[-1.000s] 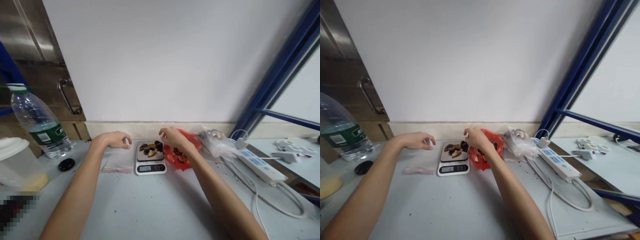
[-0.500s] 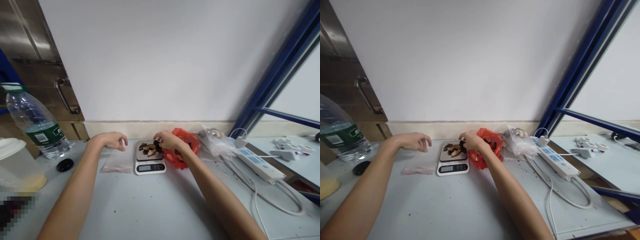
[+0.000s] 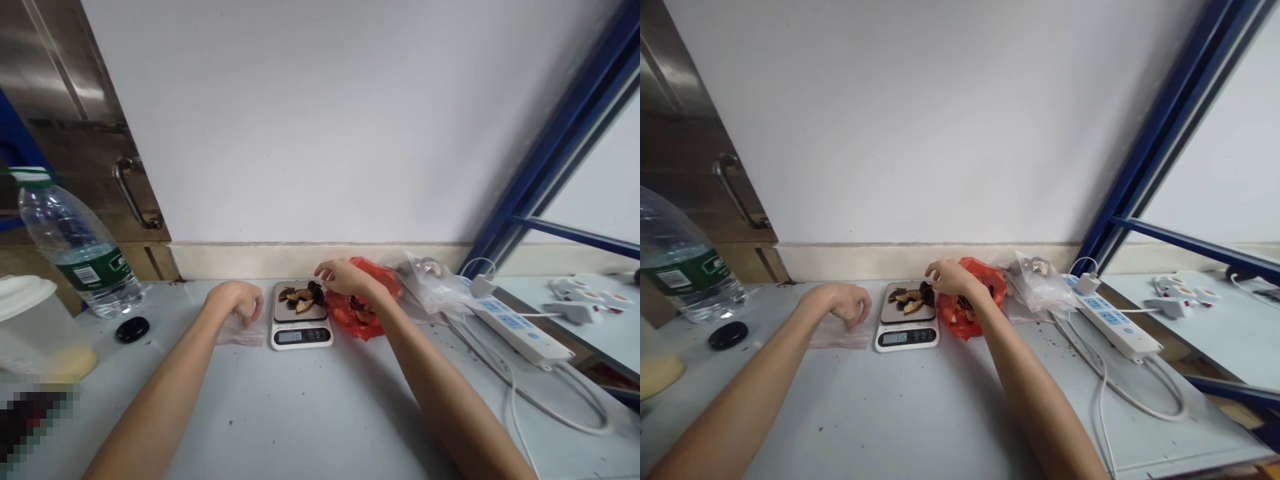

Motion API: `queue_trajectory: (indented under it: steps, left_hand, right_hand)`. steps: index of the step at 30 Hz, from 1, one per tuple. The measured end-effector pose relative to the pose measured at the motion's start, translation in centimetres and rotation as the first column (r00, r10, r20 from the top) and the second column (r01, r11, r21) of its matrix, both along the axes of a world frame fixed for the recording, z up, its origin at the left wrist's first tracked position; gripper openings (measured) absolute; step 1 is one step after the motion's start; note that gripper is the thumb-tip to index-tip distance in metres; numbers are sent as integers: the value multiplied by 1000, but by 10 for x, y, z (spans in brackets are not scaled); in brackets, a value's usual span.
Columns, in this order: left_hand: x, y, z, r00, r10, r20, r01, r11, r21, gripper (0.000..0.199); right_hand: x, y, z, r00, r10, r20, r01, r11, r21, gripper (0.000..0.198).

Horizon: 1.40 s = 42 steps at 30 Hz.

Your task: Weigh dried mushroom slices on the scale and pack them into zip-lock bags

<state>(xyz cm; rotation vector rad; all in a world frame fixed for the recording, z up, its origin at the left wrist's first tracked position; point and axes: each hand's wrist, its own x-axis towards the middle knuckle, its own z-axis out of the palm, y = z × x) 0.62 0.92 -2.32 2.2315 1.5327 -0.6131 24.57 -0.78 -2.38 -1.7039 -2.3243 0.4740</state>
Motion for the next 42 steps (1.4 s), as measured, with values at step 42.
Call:
queue_trajectory:
  steps: [42]
  left_hand:
    - [-31, -12, 47, 971, -69, 230, 14, 973, 232, 36]
  right_hand:
    - [-27, -6, -9, 943, 332, 25, -331, 943, -41, 13]
